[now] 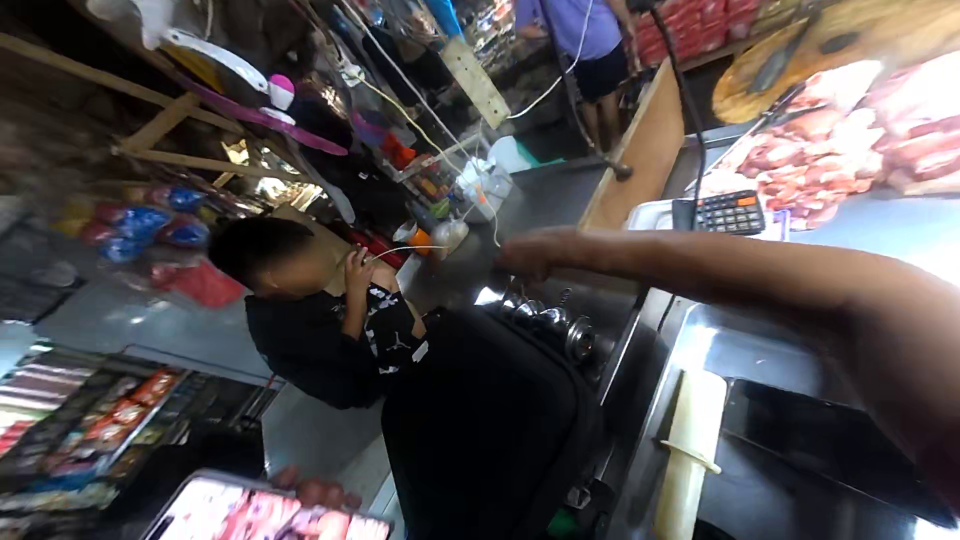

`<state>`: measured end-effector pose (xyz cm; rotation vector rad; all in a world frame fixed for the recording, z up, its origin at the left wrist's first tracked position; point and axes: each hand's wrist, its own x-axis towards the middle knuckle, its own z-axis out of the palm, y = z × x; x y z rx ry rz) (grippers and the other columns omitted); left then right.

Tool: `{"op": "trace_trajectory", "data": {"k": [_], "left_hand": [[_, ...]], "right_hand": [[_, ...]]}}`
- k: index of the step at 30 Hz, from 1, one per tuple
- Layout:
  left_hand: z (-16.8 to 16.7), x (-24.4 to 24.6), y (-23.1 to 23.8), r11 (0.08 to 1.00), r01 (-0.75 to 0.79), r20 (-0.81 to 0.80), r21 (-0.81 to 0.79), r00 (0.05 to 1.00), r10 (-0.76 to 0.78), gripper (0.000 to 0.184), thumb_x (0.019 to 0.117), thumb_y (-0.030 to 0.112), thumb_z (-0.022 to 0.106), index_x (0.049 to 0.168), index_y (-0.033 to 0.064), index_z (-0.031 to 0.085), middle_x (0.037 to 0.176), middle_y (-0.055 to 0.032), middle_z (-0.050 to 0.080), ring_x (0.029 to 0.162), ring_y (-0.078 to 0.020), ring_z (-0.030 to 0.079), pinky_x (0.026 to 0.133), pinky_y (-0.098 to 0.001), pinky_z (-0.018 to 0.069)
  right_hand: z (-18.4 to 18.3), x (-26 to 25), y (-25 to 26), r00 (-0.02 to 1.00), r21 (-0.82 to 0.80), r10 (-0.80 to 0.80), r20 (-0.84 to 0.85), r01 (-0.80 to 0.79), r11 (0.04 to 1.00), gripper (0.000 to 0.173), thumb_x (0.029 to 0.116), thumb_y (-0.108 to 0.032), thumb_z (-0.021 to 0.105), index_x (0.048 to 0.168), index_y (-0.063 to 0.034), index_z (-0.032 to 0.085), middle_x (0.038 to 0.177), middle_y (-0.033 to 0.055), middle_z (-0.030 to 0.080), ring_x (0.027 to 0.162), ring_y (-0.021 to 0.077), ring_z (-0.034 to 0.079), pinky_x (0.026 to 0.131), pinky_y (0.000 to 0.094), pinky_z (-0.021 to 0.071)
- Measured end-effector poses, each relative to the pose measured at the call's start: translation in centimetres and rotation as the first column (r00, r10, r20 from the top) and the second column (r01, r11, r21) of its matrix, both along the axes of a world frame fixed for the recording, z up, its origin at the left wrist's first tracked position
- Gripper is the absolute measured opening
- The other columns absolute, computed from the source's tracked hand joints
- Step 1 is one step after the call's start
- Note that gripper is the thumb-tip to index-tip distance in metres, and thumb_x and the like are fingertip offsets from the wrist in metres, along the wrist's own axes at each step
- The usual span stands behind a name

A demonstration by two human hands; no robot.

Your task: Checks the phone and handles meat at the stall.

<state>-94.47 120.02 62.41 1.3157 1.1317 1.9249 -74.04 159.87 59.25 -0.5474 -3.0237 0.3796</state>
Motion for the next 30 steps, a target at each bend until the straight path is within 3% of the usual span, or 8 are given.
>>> {"op": "trace_trajectory", "data": {"k": [2,5,7,9,11,17,22,30], "left_hand": [[1.0,0.6,2.5,0.999,-0.026,-0.018,-0.024,1.000,0.025,0.070,0.0934,0.066,0.056,0.129,0.0068,0.057,0.112,-0.0112,0.069,0.100,-0.0252,0.070,0.084,-0.0450,0.0597],[2.6,0.6,5.3,0.998,0.030,0.012,-0.047,0.999,-0.030,0.069,0.0933,0.067,0.055,0.128,0.0082,0.066,0.107,-0.0116,0.074,0.096,-0.0245,0.073,0.084,-0.0445,0.0622],[3.6,0.4,6.7,0.999,-0.045,-0.027,-0.029,0.999,0.044,0.065,0.0976,0.068,0.047,0.125,0.0121,0.067,0.105,-0.0106,0.075,0.093,-0.0245,0.074,0.081,-0.0450,0.0633],[5.1,0.6,8.3,0.987,-0.161,-0.058,-0.001,0.985,0.161,0.065,0.1060,0.060,0.020,0.124,0.0145,0.063,0.103,-0.0085,0.075,0.090,-0.0231,0.074,0.079,-0.0447,0.0635],[6.8,1.4,10.3,0.980,-0.191,-0.027,0.047,0.981,0.192,0.067,0.1080,0.055,0.008,0.124,0.0154,0.060,0.105,-0.0077,0.073,0.091,-0.0232,0.073,0.080,-0.0452,0.0626],[10.6,4.2,18.4,0.975,-0.015,0.205,0.223,0.978,-0.032,0.063,0.1099,0.054,0.020,0.114,0.0045,0.059,0.092,-0.0121,0.069,0.086,-0.0262,0.071,0.083,-0.0497,0.0605],[11.0,5.6,21.8,0.967,0.066,0.275,0.247,0.952,-0.136,0.056,0.1088,0.056,0.029,0.124,0.0096,0.056,0.106,-0.0120,0.069,0.102,-0.0264,0.070,0.094,-0.0490,0.0580],[11.7,7.2,23.1,0.959,0.038,0.384,0.280,0.911,-0.149,0.062,0.1077,0.059,0.026,0.113,0.0046,0.056,0.095,-0.0159,0.068,0.093,-0.0295,0.070,0.088,-0.0527,0.0581]], "right_hand": [[-0.4,0.1,0.9,0.999,-0.114,-0.017,0.037,0.022,0.993,0.013,0.0859,-0.010,0.077,0.097,-0.0038,0.072,0.087,0.0138,0.068,0.081,0.0317,0.066,0.072,0.0561,0.0523],[0.8,3.2,0.3,0.999,-0.138,-0.042,-0.022,0.038,0.990,0.015,0.0884,-0.013,0.076,0.096,-0.0014,0.072,0.085,0.0153,0.068,0.075,0.0307,0.065,0.067,0.0519,0.0514],[4.8,5.8,-1.6,0.969,-0.078,-0.124,0.214,0.144,0.987,0.028,0.1040,-0.014,0.060,0.130,-0.0044,0.063,0.128,0.0164,0.064,0.121,0.0333,0.061,0.105,0.0523,0.0455],[0.7,5.7,3.0,0.937,0.064,0.119,-0.328,-0.103,0.993,0.010,0.0899,-0.006,0.071,0.098,-0.0020,0.076,0.090,0.0181,0.072,0.085,0.0366,0.070,0.079,0.0606,0.0535],[1.1,5.5,3.4,0.854,-0.047,0.077,-0.515,-0.117,0.992,0.013,0.0937,-0.006,0.068,0.104,-0.0063,0.077,0.089,0.0102,0.074,0.082,0.0246,0.071,0.080,0.0534,0.0566],[4.0,4.4,-4.1,0.539,-0.227,-0.049,-0.841,-0.269,0.936,0.015,0.0974,-0.015,0.069,0.108,-0.0054,0.075,0.089,0.0002,0.075,0.077,0.0042,0.069,0.074,0.0239,0.0595],[5.7,2.6,-9.2,0.369,-0.279,-0.116,-0.922,-0.426,0.861,0.014,0.0984,-0.010,0.067,0.107,-0.0013,0.074,0.090,0.0021,0.076,0.082,0.0068,0.072,0.077,0.0247,0.0608],[5.8,1.4,-10.1,0.290,-0.354,-0.221,-0.931,-0.571,0.740,0.016,0.0991,-0.006,0.065,0.109,0.0038,0.073,0.090,0.0072,0.077,0.082,0.0126,0.074,0.079,0.0290,0.0621]]}}
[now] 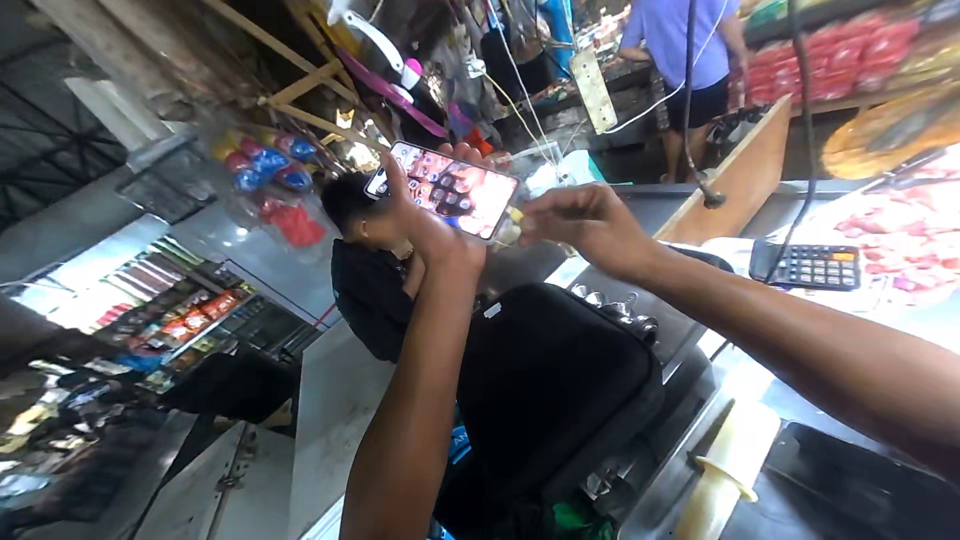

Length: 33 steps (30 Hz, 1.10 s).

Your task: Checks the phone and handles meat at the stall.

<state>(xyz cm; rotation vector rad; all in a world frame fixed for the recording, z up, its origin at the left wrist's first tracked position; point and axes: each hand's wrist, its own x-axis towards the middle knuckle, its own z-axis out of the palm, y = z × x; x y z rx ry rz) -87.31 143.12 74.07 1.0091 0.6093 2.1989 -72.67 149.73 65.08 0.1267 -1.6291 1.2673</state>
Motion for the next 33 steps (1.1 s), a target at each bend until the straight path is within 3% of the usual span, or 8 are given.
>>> {"op": "trace_trajectory", "data": {"k": [9,15,21,23,25,28,29,33], "left_hand": [[-0.4,-0.2,-0.6,1.000,-0.019,-0.057,0.005,0.998,0.019,0.060,0.1085,0.057,0.025,0.116,0.0059,0.056,0.098,-0.0149,0.069,0.096,-0.0292,0.070,0.090,-0.0534,0.0574],[-0.9,0.4,-1.1,0.997,-0.076,-0.218,-0.001,0.973,0.074,0.061,0.1101,0.054,0.024,0.121,0.0041,0.058,0.098,-0.0152,0.070,0.093,-0.0287,0.071,0.087,-0.0516,0.0592],[-2.5,3.1,-1.7,0.991,-0.124,-0.316,-0.042,0.943,0.105,0.050,0.1114,0.046,0.033,0.126,0.0062,0.058,0.104,-0.0119,0.071,0.095,-0.0248,0.072,0.085,-0.0453,0.0623],[-2.9,3.7,-1.4,0.993,-0.104,-0.328,-0.052,0.941,0.081,0.048,0.1105,0.050,0.034,0.127,0.0113,0.057,0.107,-0.0081,0.071,0.096,-0.0228,0.073,0.087,-0.0445,0.0626],[-3.4,4.2,-0.9,0.985,-0.158,-0.329,-0.072,0.936,0.126,0.048,0.1102,0.050,0.034,0.128,0.0131,0.058,0.106,-0.0069,0.071,0.097,-0.0233,0.072,0.090,-0.0458,0.0608],[-4.9,5.1,-0.2,0.945,-0.298,-0.391,-0.135,0.892,0.226,0.044,0.1096,0.048,0.040,0.134,0.0148,0.055,0.110,-0.0024,0.071,0.102,-0.0175,0.071,0.088,-0.0376,0.0603],[-5.3,5.5,0.0,0.927,-0.344,-0.426,-0.148,0.868,0.254,0.042,0.1091,0.045,0.044,0.134,0.0136,0.055,0.112,-0.0015,0.071,0.103,-0.0156,0.070,0.088,-0.0354,0.0600],[-6.0,6.4,-0.2,0.878,-0.429,-0.645,-0.213,0.736,0.203,0.049,0.1054,0.046,0.053,0.138,0.0094,0.052,0.121,-0.0021,0.066,0.109,-0.0122,0.065,0.095,-0.0357,0.0561]], "right_hand": [[-0.2,0.1,-0.3,0.999,-0.002,0.011,0.033,-0.010,1.000,0.013,0.0984,-0.006,0.065,0.102,0.0024,0.074,0.084,0.0050,0.076,0.075,0.0097,0.072,0.073,0.0264,0.0611],[0.3,0.9,-1.3,0.993,-0.177,0.062,0.100,-0.043,0.983,0.012,0.0974,-0.003,0.065,0.095,0.0033,0.074,0.077,0.0053,0.074,0.069,0.0096,0.069,0.070,0.0260,0.0599],[-0.3,1.4,-2.5,0.987,-0.338,0.143,0.079,-0.108,0.935,0.013,0.0989,0.000,0.062,0.104,0.0066,0.072,0.083,0.0082,0.074,0.071,0.0113,0.070,0.069,0.0279,0.0615],[-0.3,1.9,-1.4,0.981,-0.285,0.138,0.139,-0.094,0.954,0.016,0.1010,-0.003,0.061,0.107,0.0072,0.071,0.083,0.0095,0.074,0.069,0.0104,0.068,0.067,0.0269,0.0597],[-0.1,2.3,0.3,0.974,-0.134,0.066,0.216,-0.038,0.990,0.021,0.0985,-0.007,0.067,0.113,0.0074,0.069,0.090,0.0129,0.074,0.075,0.0140,0.071,0.073,0.0309,0.0615],[0.7,3.1,1.6,0.950,0.046,-0.040,0.311,0.027,0.999,0.075,0.0845,-0.010,0.085,0.147,0.0037,0.046,0.111,0.0213,0.070,0.094,0.0243,0.071,0.086,0.0425,0.0607],[1.0,3.1,1.7,0.944,0.088,-0.067,0.324,0.041,0.995,0.083,0.0804,-0.009,0.088,0.149,0.0027,0.043,0.115,0.0221,0.069,0.099,0.0256,0.071,0.088,0.0440,0.0601],[1.8,3.3,3.1,0.909,0.255,-0.217,0.355,0.130,0.958,0.066,0.0770,-0.013,0.090,0.133,0.0047,0.061,0.117,0.0210,0.070,0.107,0.0266,0.068,0.097,0.0468,0.0547]]}}
